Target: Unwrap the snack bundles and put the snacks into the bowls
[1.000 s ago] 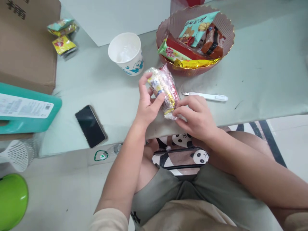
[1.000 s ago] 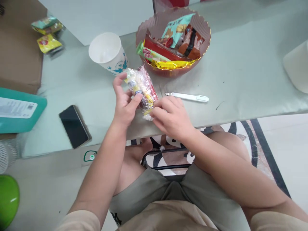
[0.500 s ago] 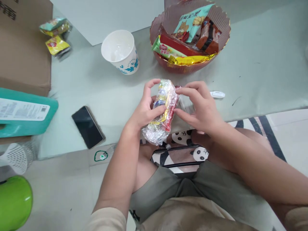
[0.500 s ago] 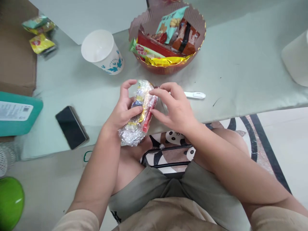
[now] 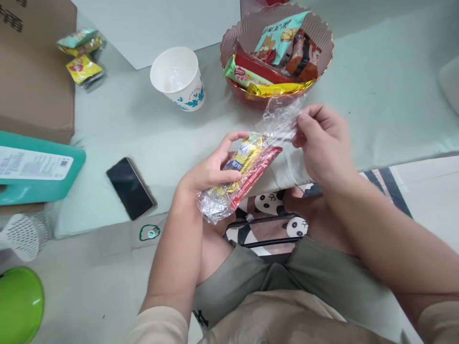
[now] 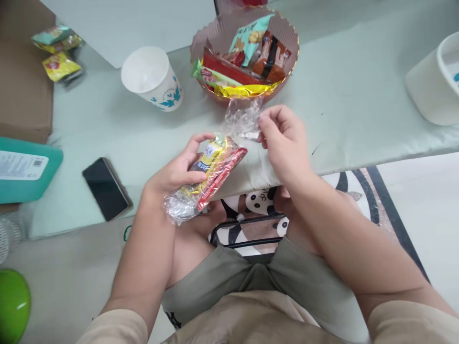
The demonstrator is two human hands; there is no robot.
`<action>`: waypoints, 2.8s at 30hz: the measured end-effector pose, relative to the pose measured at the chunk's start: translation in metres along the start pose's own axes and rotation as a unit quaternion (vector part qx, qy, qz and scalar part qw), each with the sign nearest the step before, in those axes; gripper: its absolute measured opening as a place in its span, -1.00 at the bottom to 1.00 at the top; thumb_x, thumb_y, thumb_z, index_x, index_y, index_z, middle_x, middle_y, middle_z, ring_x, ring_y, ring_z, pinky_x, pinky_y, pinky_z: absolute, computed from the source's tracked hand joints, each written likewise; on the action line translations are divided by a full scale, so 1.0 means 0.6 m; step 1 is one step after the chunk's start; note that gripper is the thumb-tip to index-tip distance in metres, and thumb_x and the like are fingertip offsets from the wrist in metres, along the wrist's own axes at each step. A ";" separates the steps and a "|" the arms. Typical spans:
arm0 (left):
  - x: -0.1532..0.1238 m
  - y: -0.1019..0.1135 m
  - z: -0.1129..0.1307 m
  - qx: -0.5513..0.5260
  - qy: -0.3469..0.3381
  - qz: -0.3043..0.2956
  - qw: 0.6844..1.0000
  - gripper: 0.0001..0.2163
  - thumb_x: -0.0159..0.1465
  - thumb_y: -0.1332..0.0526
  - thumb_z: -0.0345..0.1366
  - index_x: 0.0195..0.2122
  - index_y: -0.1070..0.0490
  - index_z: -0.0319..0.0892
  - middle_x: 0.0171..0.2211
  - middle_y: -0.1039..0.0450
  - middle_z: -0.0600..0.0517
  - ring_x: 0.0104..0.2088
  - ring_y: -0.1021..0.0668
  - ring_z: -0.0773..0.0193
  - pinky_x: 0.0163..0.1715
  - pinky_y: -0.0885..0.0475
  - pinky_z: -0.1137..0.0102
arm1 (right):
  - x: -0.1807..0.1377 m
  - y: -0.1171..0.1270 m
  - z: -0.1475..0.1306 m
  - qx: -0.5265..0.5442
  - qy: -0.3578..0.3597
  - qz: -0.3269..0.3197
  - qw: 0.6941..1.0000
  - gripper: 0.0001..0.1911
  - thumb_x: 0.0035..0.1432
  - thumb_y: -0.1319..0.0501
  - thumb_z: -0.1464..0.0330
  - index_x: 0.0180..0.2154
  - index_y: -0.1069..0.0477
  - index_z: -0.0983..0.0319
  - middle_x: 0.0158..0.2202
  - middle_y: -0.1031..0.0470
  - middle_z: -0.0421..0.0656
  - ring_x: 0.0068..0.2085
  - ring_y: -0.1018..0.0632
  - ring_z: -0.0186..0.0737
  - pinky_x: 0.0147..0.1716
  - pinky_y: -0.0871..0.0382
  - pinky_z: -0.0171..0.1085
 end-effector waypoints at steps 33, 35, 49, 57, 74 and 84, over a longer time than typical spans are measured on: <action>0.031 0.039 -0.001 -0.059 -0.080 0.215 0.971 -0.28 -0.06 -0.56 0.12 0.01 -0.37 -0.12 -0.01 -0.59 -0.09 -0.01 -0.65 0.07 0.00 -0.57 0.23 | -0.082 -0.125 0.033 0.082 -0.122 -0.196 0.970 -0.46 0.24 -0.30 0.14 0.16 -0.18 0.08 0.05 -0.49 -0.06 -0.21 -0.60 -0.21 -0.39 -0.55 -0.24; 0.026 0.052 -0.002 -0.043 -0.074 0.251 0.964 -0.29 -0.08 -0.56 0.15 -0.02 -0.39 -0.13 -0.03 -0.58 -0.09 -0.03 -0.64 0.08 -0.03 -0.57 0.25 | -0.078 -0.112 0.018 0.029 -0.068 -0.173 0.982 -0.46 0.18 -0.34 0.19 0.12 -0.18 0.08 0.16 -0.39 -0.03 -0.10 -0.59 -0.18 -0.34 -0.57 -0.24; 0.026 0.065 -0.014 -0.017 -0.056 0.309 0.949 -0.23 -0.10 -0.50 0.27 0.02 -0.42 -0.11 -0.29 -0.44 0.05 -0.31 -0.53 0.31 -0.37 -0.45 0.44 | -0.089 -0.138 -0.008 -0.097 0.017 -0.249 0.963 -0.85 0.15 -0.22 0.29 -0.42 -0.33 0.20 -0.19 -0.38 -0.05 -0.18 -0.48 -0.16 -0.30 -0.47 -0.22; 0.029 0.066 -0.020 0.028 -0.030 0.313 0.949 -0.22 -0.12 -0.48 0.30 -0.03 -0.38 -0.12 -0.44 -0.25 0.16 -0.49 -0.36 0.41 -0.47 -0.30 0.43 | -0.085 -0.128 -0.006 -0.145 0.019 -0.226 0.963 -0.75 0.12 -0.29 0.23 -0.48 -0.31 0.20 -0.27 -0.42 -0.08 -0.27 -0.46 -0.19 -0.31 -0.39 -0.21; 0.020 0.069 -0.021 0.084 -0.012 0.314 0.946 -0.22 -0.09 -0.42 0.35 -0.02 -0.42 -0.14 -0.44 -0.30 0.13 -0.45 -0.39 0.36 -0.42 -0.29 0.41 | -0.091 -0.136 -0.007 -0.199 0.032 -0.280 0.938 -0.73 0.14 -0.28 0.26 -0.55 -0.36 0.22 -0.35 -0.47 -0.13 -0.38 -0.43 -0.27 -0.27 -0.29 -0.19; 0.022 0.069 -0.020 0.099 -0.011 0.300 0.949 -0.27 -0.03 -0.42 0.32 -0.01 -0.40 -0.11 -0.39 -0.33 0.11 -0.44 -0.41 0.35 -0.41 -0.29 0.40 | -0.086 -0.122 -0.010 -0.219 0.035 -0.245 0.944 -0.65 0.14 -0.29 0.23 -0.58 -0.29 0.21 -0.46 -0.41 -0.17 -0.43 -0.38 -0.29 -0.36 -0.21 -0.23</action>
Point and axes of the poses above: each hand's wrist, its own x-axis towards the middle knuckle, its own y-axis out of the back of the hand, z = x × y, the point moved 10 cm from there along x, towards the middle knuckle
